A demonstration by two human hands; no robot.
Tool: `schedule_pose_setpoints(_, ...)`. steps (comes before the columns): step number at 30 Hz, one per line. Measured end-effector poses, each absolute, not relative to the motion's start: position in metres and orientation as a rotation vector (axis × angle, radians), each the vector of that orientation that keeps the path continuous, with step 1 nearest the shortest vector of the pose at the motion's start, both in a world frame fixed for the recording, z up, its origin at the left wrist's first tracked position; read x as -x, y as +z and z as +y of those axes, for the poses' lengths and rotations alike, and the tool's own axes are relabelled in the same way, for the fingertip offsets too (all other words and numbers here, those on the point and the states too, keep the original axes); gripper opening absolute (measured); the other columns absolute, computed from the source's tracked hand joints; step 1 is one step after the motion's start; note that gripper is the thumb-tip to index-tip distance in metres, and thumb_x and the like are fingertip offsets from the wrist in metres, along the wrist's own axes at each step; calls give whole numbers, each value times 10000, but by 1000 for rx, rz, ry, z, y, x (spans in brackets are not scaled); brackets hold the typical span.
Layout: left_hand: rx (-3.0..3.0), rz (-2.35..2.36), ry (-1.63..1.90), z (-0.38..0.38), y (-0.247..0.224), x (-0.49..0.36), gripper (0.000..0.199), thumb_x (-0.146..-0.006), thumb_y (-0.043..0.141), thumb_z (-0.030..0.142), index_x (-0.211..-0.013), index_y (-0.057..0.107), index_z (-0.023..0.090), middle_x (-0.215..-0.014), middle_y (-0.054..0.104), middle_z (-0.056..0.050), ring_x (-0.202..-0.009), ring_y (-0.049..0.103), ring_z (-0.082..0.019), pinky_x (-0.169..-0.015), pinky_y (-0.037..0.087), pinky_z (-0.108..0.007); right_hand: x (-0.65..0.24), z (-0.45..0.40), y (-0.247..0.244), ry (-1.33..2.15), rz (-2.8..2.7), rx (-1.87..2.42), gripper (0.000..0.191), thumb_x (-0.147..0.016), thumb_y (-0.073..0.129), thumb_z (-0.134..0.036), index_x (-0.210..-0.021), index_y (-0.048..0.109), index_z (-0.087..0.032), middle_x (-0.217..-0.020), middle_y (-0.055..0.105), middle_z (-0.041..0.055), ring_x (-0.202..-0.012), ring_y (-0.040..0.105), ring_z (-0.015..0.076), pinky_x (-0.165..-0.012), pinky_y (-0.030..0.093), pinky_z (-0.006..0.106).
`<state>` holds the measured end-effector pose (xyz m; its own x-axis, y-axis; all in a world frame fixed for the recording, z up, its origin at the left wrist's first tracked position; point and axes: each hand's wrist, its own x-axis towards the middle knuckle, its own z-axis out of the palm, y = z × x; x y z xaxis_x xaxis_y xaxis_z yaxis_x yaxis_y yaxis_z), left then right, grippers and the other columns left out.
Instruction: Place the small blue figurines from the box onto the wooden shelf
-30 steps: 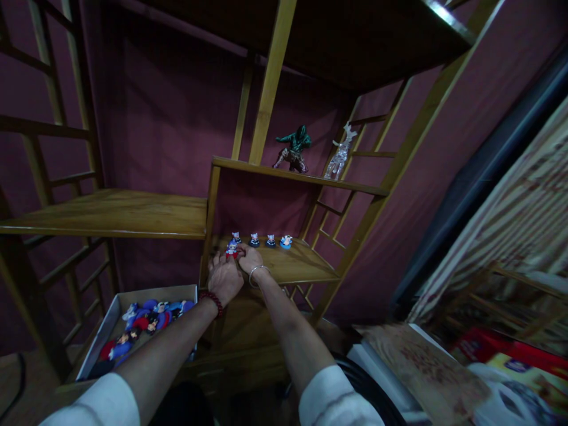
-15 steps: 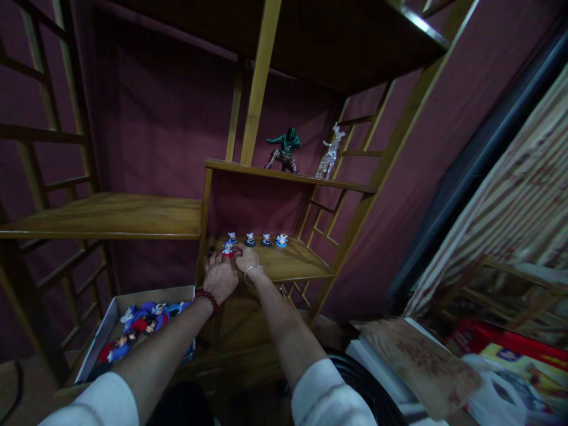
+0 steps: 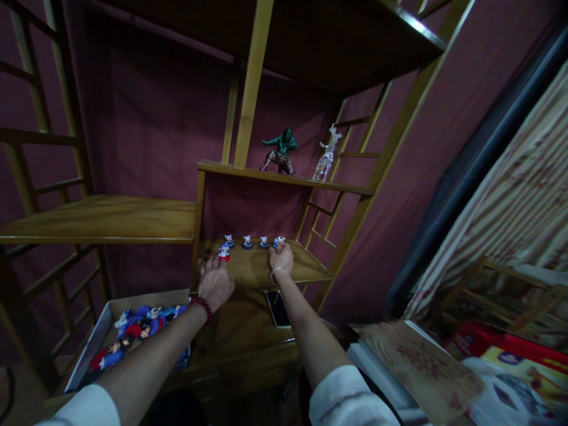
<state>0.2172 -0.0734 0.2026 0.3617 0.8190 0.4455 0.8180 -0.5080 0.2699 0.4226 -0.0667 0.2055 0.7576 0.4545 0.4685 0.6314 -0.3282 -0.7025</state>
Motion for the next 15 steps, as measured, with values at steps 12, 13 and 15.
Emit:
schedule_pose_setpoints(12,-2613,1603,881,-75,202,-221,433,-764,369,202,-1158,473,56,-1198,510,-171,-1176,384,-254,-988,252,-398,-472,-57,214,-107,-916,2378,392,-733,530,-337,-1073,491,-144,-1014,609,142,-1037,513,241,-866,330,335)
schedule_pose_setpoints(13,-2619,1609,879,-75,202,-221,436,-764,367,200,-1161,471,54,-1201,508,-172,-1173,389,-254,-991,249,-399,-474,-55,214,-89,-932,2384,410,-729,533,-348,-1088,483,-155,-1016,611,134,-1052,503,244,-860,333,336)
schedule_pose_setpoints(15,-2635,1614,882,-75,202,-223,438,-765,363,198,-1164,468,50,-1203,505,-176,-1169,395,-255,-996,240,-406,-478,-51,215,-60,-933,2404,454,-715,541,-376,-1114,465,-174,-1040,604,120,-1090,471,258,-854,334,344)
